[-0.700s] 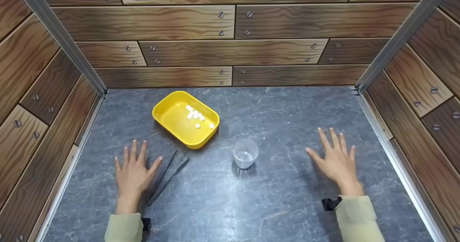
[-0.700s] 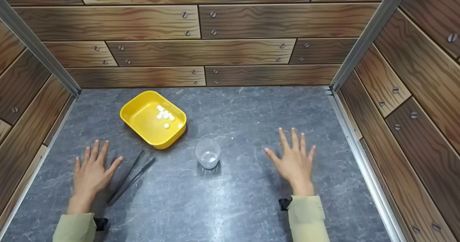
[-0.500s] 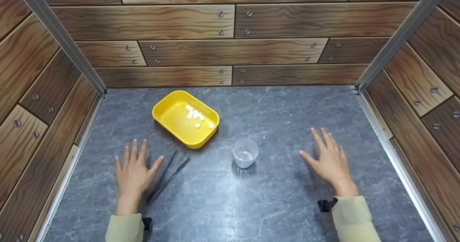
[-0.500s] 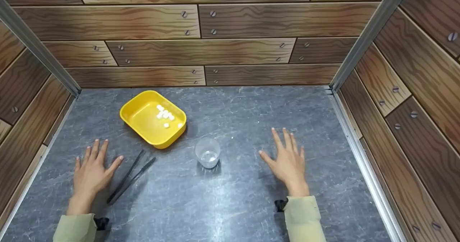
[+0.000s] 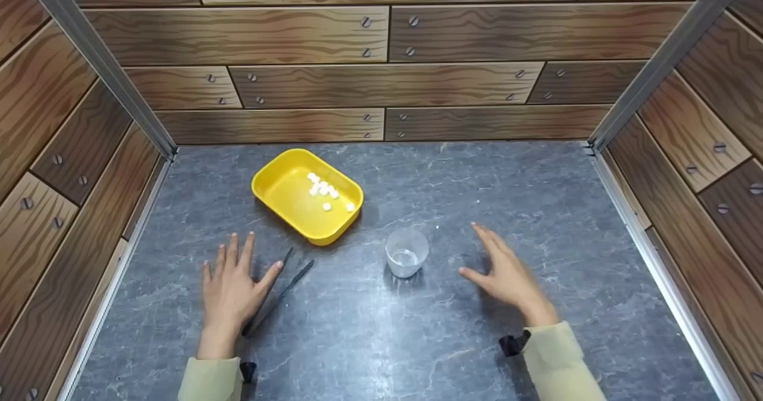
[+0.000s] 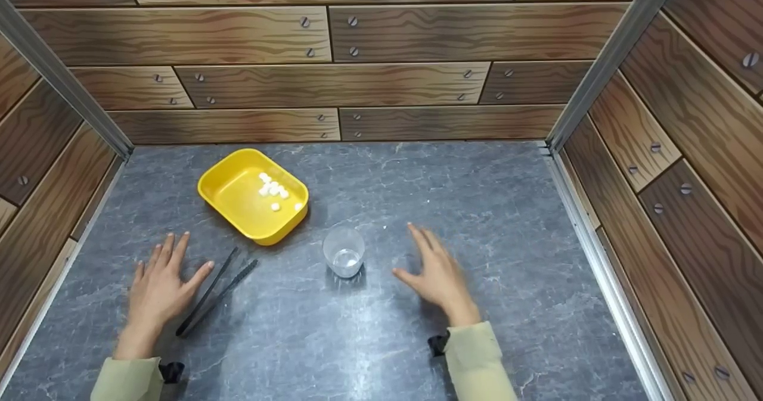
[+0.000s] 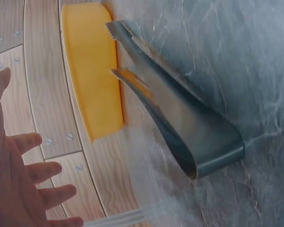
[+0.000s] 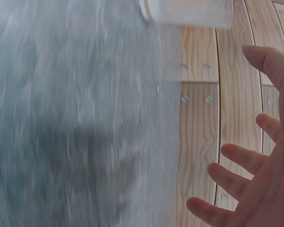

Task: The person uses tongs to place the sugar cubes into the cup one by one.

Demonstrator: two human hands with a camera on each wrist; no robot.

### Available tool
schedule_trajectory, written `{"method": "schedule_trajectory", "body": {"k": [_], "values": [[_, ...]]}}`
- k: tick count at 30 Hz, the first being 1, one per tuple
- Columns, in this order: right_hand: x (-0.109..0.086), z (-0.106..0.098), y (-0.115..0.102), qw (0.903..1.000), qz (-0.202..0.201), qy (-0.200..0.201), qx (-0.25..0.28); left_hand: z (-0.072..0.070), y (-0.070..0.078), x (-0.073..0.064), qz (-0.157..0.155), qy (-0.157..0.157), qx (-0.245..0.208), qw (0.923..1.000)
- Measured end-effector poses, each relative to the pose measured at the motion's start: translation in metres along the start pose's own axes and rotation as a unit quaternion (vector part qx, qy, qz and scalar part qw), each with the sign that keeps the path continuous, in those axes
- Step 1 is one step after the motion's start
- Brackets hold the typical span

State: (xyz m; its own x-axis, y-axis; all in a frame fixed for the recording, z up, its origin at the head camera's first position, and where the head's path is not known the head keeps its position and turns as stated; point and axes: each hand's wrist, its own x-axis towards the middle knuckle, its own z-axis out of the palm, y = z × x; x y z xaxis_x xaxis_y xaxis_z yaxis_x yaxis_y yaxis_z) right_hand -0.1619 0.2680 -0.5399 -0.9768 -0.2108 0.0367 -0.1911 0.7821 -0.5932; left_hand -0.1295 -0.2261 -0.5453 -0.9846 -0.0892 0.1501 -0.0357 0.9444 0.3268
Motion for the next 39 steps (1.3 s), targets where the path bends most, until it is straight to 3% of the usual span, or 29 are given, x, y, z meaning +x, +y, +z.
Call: {"method": "schedule_trajectory", "body": {"k": [18,28,39], "values": [[0.026,0.055,-0.039,0.9891,-0.062,-0.027,0.131,0.008,0.008,-0.007,-0.004,-0.017,0.005,0.9998],[0.036,0.071,-0.052,0.9759,-0.013,-0.046,0.213,0.009,0.006,-0.014,-0.003,-0.024,-0.009,0.9997],[0.048,0.081,-0.055,0.9741,0.004,-0.029,0.224,0.015,0.002,-0.019,0.012,-0.026,-0.001,0.9996]]}}
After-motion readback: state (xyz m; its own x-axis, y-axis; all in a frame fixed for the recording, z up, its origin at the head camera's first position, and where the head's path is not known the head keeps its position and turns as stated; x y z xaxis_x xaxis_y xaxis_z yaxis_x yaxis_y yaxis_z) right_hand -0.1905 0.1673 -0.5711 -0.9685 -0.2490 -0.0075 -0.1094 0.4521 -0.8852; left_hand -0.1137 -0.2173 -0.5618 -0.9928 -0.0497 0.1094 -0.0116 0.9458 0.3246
